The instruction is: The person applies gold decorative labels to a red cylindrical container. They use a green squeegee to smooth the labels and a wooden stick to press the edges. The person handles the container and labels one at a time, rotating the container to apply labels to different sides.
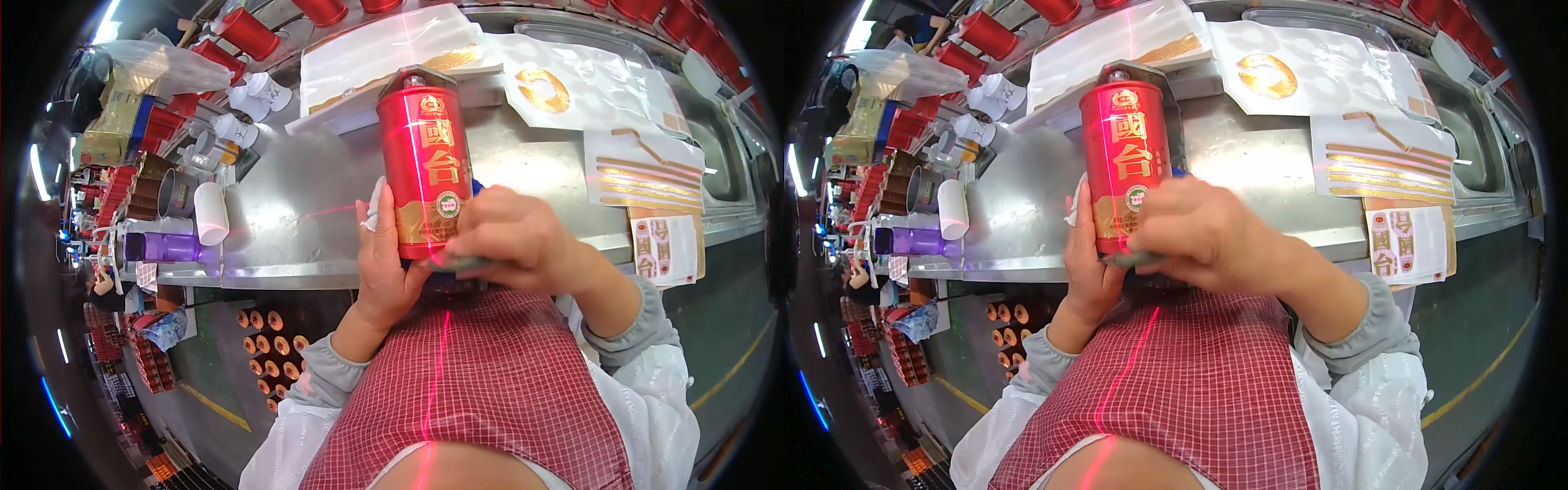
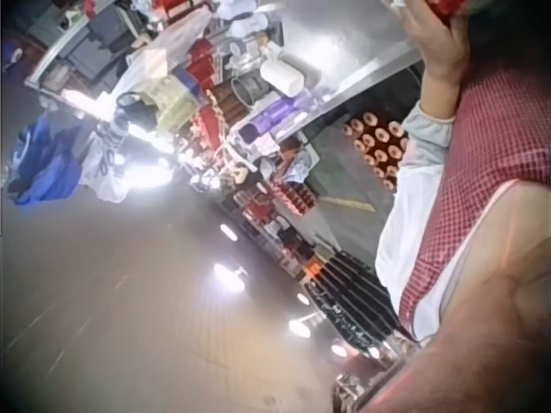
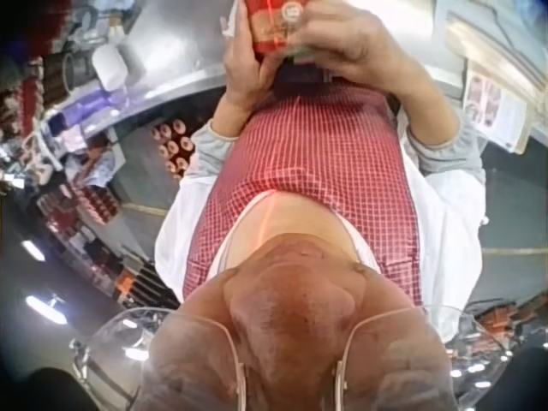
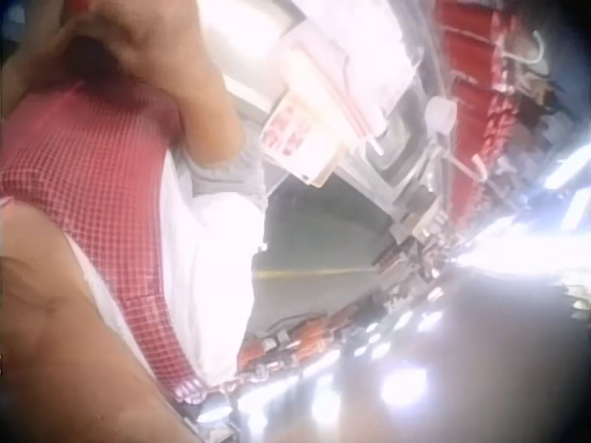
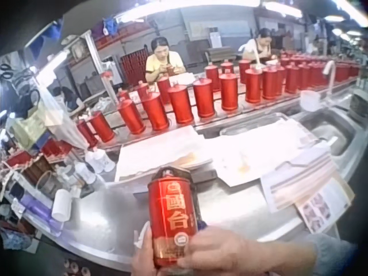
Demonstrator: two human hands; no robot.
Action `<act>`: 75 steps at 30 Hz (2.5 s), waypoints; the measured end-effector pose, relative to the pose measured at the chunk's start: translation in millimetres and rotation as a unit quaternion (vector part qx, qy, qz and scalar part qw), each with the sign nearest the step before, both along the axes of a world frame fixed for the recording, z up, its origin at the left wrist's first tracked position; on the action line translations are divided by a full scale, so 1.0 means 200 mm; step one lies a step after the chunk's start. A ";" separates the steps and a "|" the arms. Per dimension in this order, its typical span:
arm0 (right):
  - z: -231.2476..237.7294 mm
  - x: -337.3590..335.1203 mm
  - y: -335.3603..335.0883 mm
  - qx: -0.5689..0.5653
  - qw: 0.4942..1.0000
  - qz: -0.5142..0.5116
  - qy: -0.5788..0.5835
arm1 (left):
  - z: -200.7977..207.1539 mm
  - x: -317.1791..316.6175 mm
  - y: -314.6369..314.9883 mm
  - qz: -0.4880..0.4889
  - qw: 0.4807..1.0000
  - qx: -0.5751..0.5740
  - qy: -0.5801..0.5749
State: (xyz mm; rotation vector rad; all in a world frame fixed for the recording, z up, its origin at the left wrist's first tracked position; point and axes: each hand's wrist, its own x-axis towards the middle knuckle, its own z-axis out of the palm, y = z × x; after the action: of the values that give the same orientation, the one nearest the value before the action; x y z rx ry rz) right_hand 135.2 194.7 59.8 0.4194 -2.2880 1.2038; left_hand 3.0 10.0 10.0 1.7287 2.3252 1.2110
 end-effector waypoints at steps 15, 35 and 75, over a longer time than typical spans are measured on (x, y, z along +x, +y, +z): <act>-0.06 -0.07 0.10 -0.035 0.991 -0.131 0.004 | -0.01 0.02 0.01 0.020 1.000 0.023 0.000; -0.07 -0.07 0.10 -0.044 0.989 -0.144 -0.009 | -0.02 0.04 -0.02 0.000 0.996 0.044 -0.083; -0.08 -0.10 0.10 -0.017 0.985 -0.169 0.005 | -0.03 0.02 0.00 0.033 0.999 0.035 -0.013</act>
State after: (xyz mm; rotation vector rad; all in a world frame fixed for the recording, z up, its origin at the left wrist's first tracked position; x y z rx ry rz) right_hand 115.8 215.2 44.2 0.0188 -2.2137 1.0625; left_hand 7.7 10.9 3.5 1.6585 2.3706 1.3327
